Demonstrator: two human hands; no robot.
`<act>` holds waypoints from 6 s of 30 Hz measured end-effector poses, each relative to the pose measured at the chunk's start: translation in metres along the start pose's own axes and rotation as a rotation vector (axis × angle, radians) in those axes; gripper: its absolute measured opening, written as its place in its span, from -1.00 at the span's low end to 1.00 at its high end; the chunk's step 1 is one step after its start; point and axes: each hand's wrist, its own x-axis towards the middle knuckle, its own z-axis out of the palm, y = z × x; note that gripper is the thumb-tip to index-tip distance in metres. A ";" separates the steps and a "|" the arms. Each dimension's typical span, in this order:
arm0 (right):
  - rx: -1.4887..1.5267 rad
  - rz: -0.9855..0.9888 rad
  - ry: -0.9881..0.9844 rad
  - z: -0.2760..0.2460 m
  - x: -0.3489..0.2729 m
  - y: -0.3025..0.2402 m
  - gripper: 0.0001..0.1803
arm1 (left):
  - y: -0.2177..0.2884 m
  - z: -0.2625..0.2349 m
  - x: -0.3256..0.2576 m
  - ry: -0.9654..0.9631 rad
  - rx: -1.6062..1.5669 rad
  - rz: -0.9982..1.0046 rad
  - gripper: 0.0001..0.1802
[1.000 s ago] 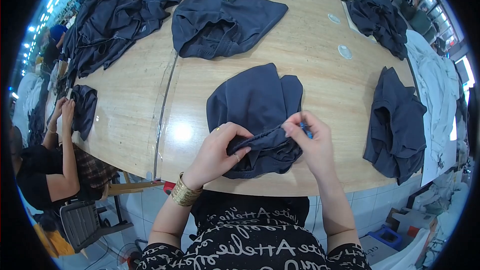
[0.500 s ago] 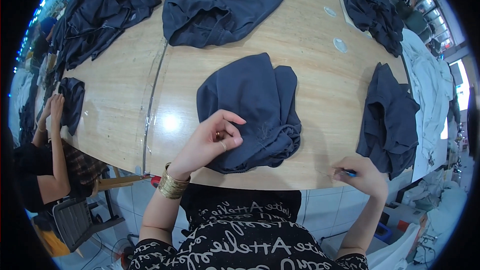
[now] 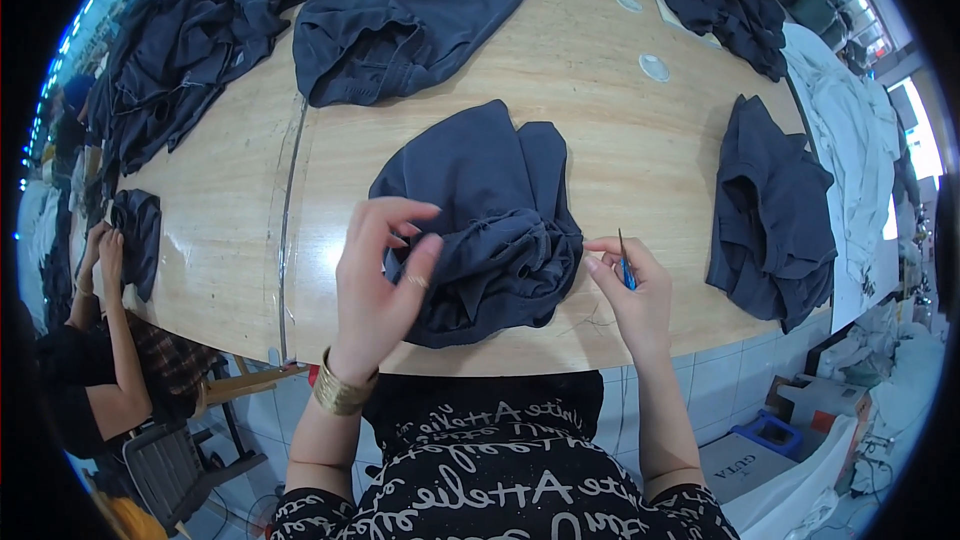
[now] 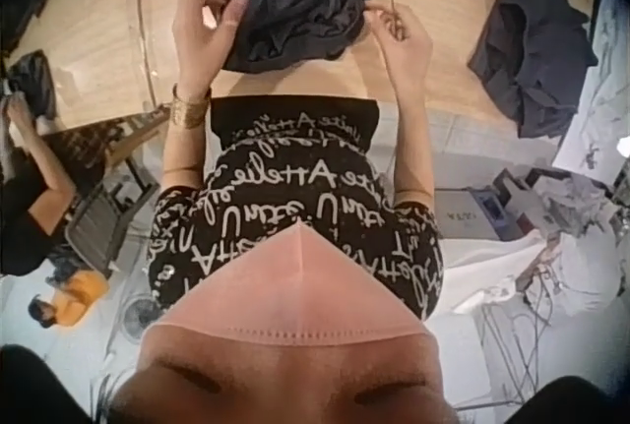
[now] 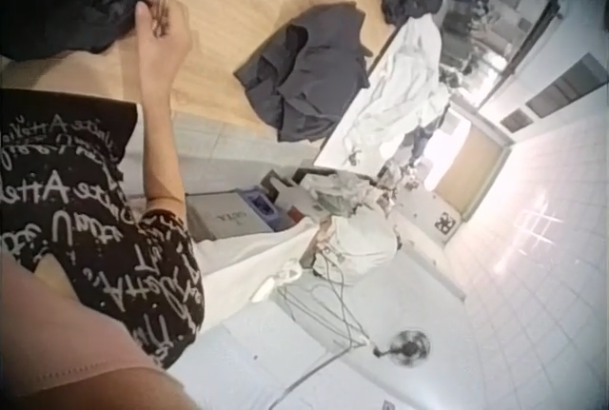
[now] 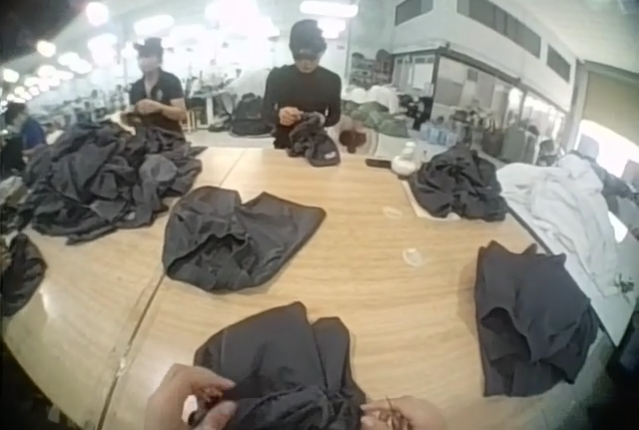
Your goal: Trimming loose threads and excess fabric from a dark grey garment using small scissors.
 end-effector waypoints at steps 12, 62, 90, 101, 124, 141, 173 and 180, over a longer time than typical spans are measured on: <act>0.143 0.077 0.036 0.025 0.026 0.048 -0.79 | 0.001 0.039 0.009 -0.282 0.123 0.157 -0.77; 0.383 0.169 -0.827 -0.066 0.064 -0.056 -0.74 | -0.022 -0.068 0.015 -0.399 -1.162 -0.296 -0.83; 0.411 0.170 -0.432 -0.042 0.052 -0.017 -0.86 | -0.051 -0.039 -0.025 -0.461 -0.729 -0.437 -0.83; 0.383 0.165 -0.381 -0.036 0.051 -0.012 -0.85 | -0.052 -0.029 -0.028 -0.437 -0.777 -0.481 -0.83; -0.062 -0.144 0.044 -0.017 0.052 0.026 -0.71 | -0.059 -0.024 -0.027 -0.089 -0.310 -0.355 -0.81; 0.240 -0.014 -0.215 -0.032 0.043 -0.029 -0.82 | -0.012 -0.025 -0.013 -0.013 -0.267 -0.220 -0.82; -0.145 -0.248 -0.041 0.023 0.036 0.009 -0.84 | -0.005 0.007 0.004 -0.081 0.126 0.023 -0.83; 0.375 0.074 -0.319 0.014 0.046 -0.009 -0.90 | -0.026 0.056 0.031 -0.372 -0.064 0.048 -0.69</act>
